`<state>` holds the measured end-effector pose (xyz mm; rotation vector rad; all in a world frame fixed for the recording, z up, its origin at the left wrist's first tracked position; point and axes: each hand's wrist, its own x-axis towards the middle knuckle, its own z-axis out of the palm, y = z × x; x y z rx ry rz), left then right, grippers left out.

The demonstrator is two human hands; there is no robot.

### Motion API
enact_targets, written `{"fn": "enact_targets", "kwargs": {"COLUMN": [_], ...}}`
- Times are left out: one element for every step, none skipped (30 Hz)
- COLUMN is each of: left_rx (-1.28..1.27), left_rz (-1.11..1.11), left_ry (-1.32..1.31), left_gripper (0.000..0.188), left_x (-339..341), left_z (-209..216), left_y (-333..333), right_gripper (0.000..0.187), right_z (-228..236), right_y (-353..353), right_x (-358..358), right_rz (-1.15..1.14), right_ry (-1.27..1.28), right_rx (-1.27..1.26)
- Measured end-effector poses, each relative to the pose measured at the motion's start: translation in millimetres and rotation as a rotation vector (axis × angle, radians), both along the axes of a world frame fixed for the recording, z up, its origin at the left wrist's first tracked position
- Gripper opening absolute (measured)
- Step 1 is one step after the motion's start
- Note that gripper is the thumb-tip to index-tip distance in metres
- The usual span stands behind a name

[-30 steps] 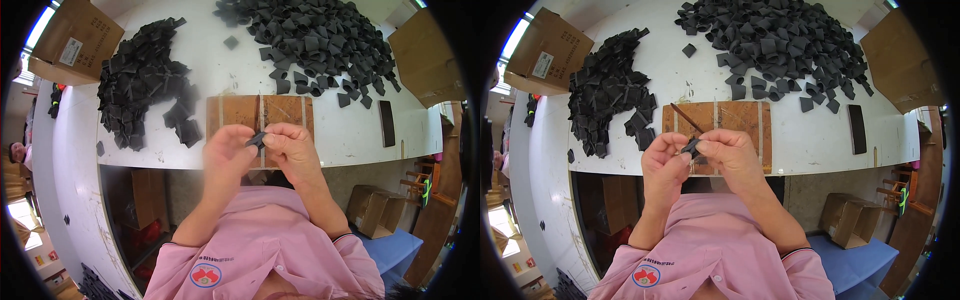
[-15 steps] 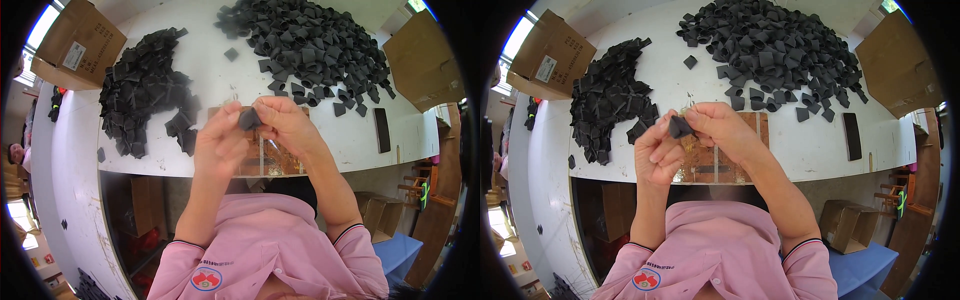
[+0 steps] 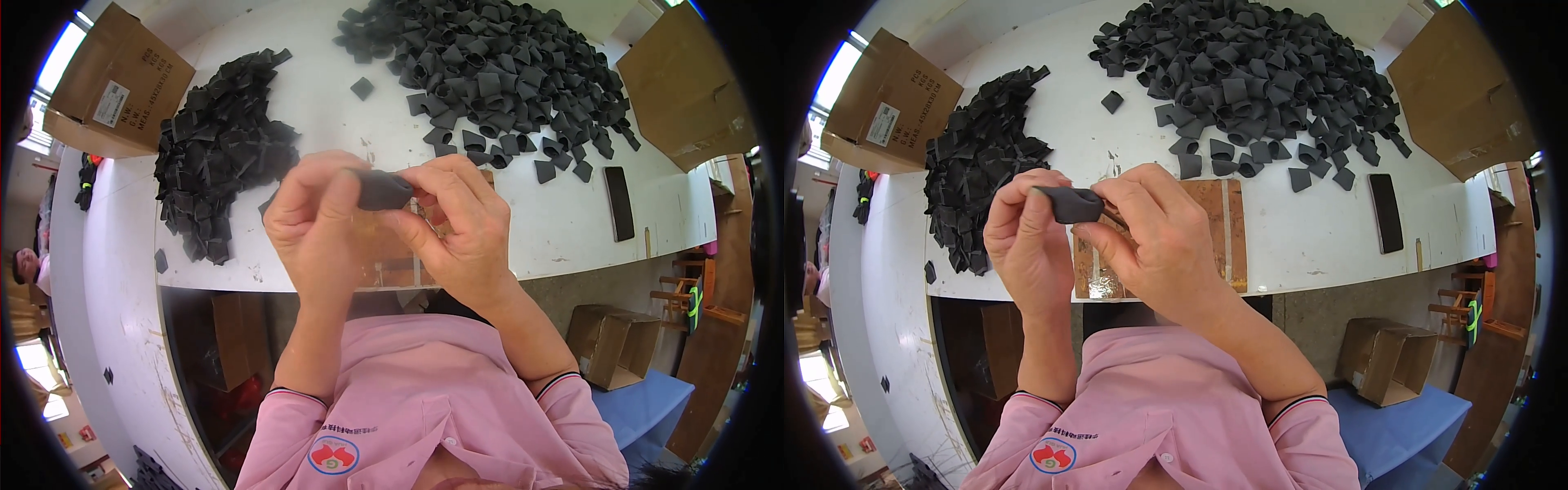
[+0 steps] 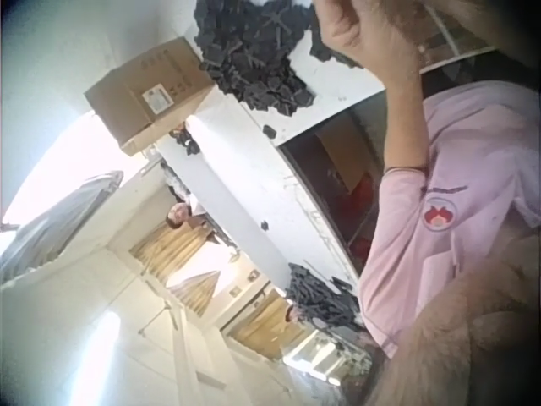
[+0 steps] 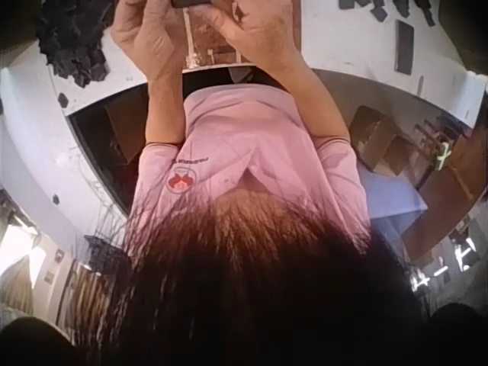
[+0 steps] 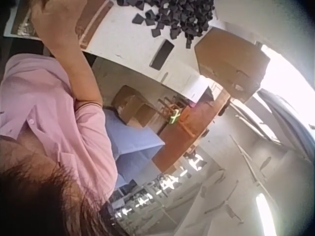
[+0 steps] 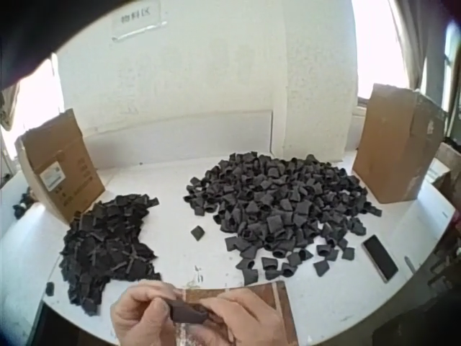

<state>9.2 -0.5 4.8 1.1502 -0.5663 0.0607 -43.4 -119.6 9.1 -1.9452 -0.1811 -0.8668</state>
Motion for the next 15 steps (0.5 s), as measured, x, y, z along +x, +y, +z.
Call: {"fn": "enact_targets", "kwargs": {"left_rx": [-0.219,-0.313,-0.314,-0.354,-0.394,-0.393,-0.38,-0.368,-0.369,-0.306,-0.245,-0.247,-0.168,-0.089,-0.087], "left_rz": [-0.076,-0.105,-0.102,-0.113,-0.122,-0.116,-0.172,-0.233,-0.233,-0.192,-0.15,-0.149,-0.072,0.007,0.01], "left_ry": [0.185,0.27,0.272,0.318,0.364,0.364,0.327,0.292,0.293,0.279,0.264,0.264,0.228,0.195,0.198], "left_gripper": [0.01,0.009,0.009,0.01,0.01,0.01,0.009,0.009,0.009,0.01,0.011,0.011,0.011,0.011,0.011], "left_x": [-1.9,-2.7,-4.0,-5.6,-6.8,-6.1,-4.8,-4.1,-5.1,-6.9,-7.0,-7.1,-7.7,-7.5,-5.5], "left_z": [-0.3,-3.2,-6.0,-8.7,-10.9,-14.0,-17.6,-20.5,-22.6,-24.2,-24.3,-21.2,-14.0,-8.5,-5.6], "left_y": [1.3,2.0,1.4,-0.2,0.5,2.4,4.4,5.5,6.8,8.5,8.6,7.2,4.6,3.3,4.1], "right_gripper": [0.028,0.024,0.021,0.021,0.018,0.016,0.016,0.015,0.014,0.014,0.013,0.013,0.013,0.012,0.012], "right_z": [1.9,3.4,4.8,6.6,8.7,9.5,7.9,4.8,1.5,-2.9,-8.3,-10.8,-10.1,-9.1,-7.8], "right_y": [-0.4,-0.1,0.1,-1.2,-3.0,-4.1,-4.1,-4.7,-4.5,-3.2,-2.4,-1.9,-2.2,-2.6,-3.2], "right_x": [0.3,0.7,1.2,1.3,0.6,0.6,1.8,2.7,3.0,2.3,2.4,2.8,3.4,4.0,4.4], "right_rz": [0.003,0.003,0.003,0.006,-0.003,-0.012,-0.007,-0.021,-0.035,-0.035,-0.045,-0.055,-0.054,-0.065,-0.076], "right_ry": [0.0,0.017,0.034,0.036,0.049,0.062,0.063,0.028,-0.008,-0.007,-0.036,-0.065,-0.065,-0.045,-0.024], "right_rx": [0.0,0.016,0.031,0.031,-0.025,-0.08,-0.079,-0.106,-0.134,-0.134,-0.112,-0.089,-0.09,-0.112,-0.133]}}
